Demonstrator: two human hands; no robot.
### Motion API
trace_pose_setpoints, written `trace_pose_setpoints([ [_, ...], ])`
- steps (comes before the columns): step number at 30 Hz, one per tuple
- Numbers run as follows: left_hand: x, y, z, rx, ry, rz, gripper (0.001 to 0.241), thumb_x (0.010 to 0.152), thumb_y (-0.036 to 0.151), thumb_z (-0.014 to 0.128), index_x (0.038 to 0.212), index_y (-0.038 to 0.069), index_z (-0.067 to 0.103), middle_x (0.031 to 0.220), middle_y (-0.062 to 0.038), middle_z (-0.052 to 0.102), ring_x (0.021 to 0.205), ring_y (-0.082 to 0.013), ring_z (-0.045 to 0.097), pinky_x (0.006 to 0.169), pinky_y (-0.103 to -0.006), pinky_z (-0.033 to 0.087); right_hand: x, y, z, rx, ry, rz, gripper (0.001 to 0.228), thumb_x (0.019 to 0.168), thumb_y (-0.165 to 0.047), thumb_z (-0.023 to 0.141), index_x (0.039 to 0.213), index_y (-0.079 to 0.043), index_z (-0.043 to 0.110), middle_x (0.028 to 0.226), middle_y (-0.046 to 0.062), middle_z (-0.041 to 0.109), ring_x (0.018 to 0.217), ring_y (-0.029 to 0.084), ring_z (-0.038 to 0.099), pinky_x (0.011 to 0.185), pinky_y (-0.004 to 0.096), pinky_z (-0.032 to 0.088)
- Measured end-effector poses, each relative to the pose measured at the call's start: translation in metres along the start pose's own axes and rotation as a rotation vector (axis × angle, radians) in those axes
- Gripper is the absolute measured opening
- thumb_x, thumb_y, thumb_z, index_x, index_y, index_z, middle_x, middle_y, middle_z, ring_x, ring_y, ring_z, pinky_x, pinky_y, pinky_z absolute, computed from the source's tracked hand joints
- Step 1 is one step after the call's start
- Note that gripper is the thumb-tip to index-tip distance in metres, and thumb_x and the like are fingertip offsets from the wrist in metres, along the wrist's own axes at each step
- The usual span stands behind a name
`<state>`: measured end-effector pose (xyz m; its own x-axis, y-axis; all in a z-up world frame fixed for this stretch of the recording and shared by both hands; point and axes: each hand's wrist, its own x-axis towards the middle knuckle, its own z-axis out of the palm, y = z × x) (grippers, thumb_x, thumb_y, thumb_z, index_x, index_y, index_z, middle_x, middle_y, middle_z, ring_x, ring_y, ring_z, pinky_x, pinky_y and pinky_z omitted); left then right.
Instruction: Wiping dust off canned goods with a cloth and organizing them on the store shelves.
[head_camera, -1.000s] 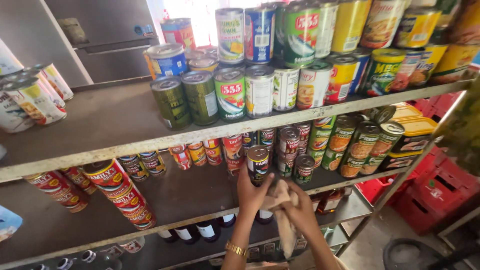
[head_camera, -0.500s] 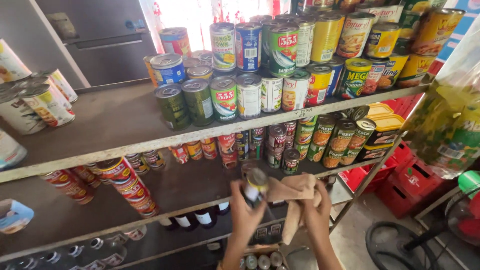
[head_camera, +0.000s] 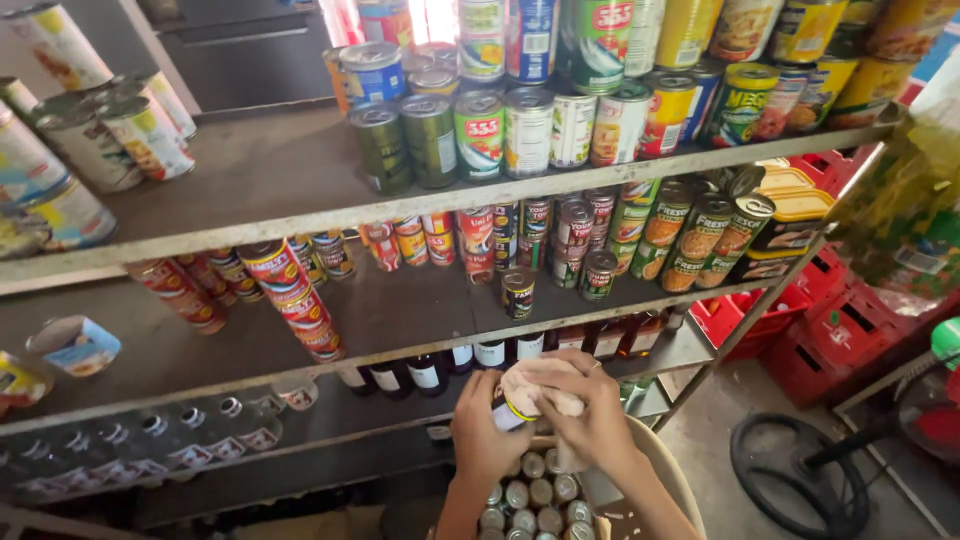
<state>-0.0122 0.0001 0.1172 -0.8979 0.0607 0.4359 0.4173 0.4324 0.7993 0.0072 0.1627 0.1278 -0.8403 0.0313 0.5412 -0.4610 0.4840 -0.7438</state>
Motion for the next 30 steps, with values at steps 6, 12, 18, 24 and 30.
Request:
trace_pose_setpoints([
  [6,-0.007,0.009,-0.015,0.047,-0.074,0.058,0.057,0.051,0.018,0.089,0.1,0.005,0.064,0.096,-0.012,0.063,0.09,-0.0364,0.065,0.075,-0.0456,0.053,-0.001,-0.036,-0.015,-0.135,-0.119,-0.177,0.036,0.064,-0.001,0.082,0.098,-0.011,0.082,0.109,0.005,0.076,0.103,0.027,0.066,0.091,0.038,0.051],
  [12,-0.017,0.011,-0.012,0.168,-0.067,0.085,0.054,0.052,0.017,0.088,0.1,0.009,0.065,0.101,-0.01,0.061,0.098,-0.0369,0.06,0.076,-0.0483,0.052,-0.018,-0.009,-0.014,-0.135,0.056,-0.031,0.032,0.069,-0.004,0.08,0.101,-0.01,0.078,0.105,0.006,0.072,0.101,0.026,0.068,0.089,0.037,0.054],
  [18,-0.024,0.012,-0.016,0.105,-0.119,-0.031,0.056,0.05,0.017,0.093,0.098,0.009,0.063,0.099,-0.009,0.06,0.1,-0.035,0.061,0.079,-0.0473,0.052,-0.041,-0.045,-0.021,-0.31,-0.074,-0.095,0.034,0.064,-0.008,0.084,0.097,-0.014,0.081,0.098,0.009,0.069,0.091,0.032,0.064,0.079,0.038,0.052],
  [24,-0.048,-0.006,-0.015,0.06,-0.149,0.018,0.062,0.052,0.012,0.091,0.107,0.009,0.062,0.107,-0.01,0.061,0.107,-0.0374,0.06,0.082,-0.0465,0.052,-0.03,-0.05,-0.007,-0.221,-0.039,-0.028,0.031,0.069,-0.006,0.078,0.099,-0.012,0.079,0.098,0.007,0.071,0.091,0.028,0.065,0.081,0.038,0.052],
  [30,-0.064,-0.007,-0.014,0.106,-0.044,-0.067,0.066,0.044,0.012,0.093,0.103,0.009,0.063,0.104,-0.01,0.058,0.102,-0.0371,0.058,0.082,-0.0473,0.05,-0.039,-0.023,-0.002,-0.311,-0.183,0.305,0.018,0.073,-0.013,0.082,0.091,-0.013,0.078,0.095,0.002,0.073,0.091,0.024,0.068,0.081,0.036,0.053],
])
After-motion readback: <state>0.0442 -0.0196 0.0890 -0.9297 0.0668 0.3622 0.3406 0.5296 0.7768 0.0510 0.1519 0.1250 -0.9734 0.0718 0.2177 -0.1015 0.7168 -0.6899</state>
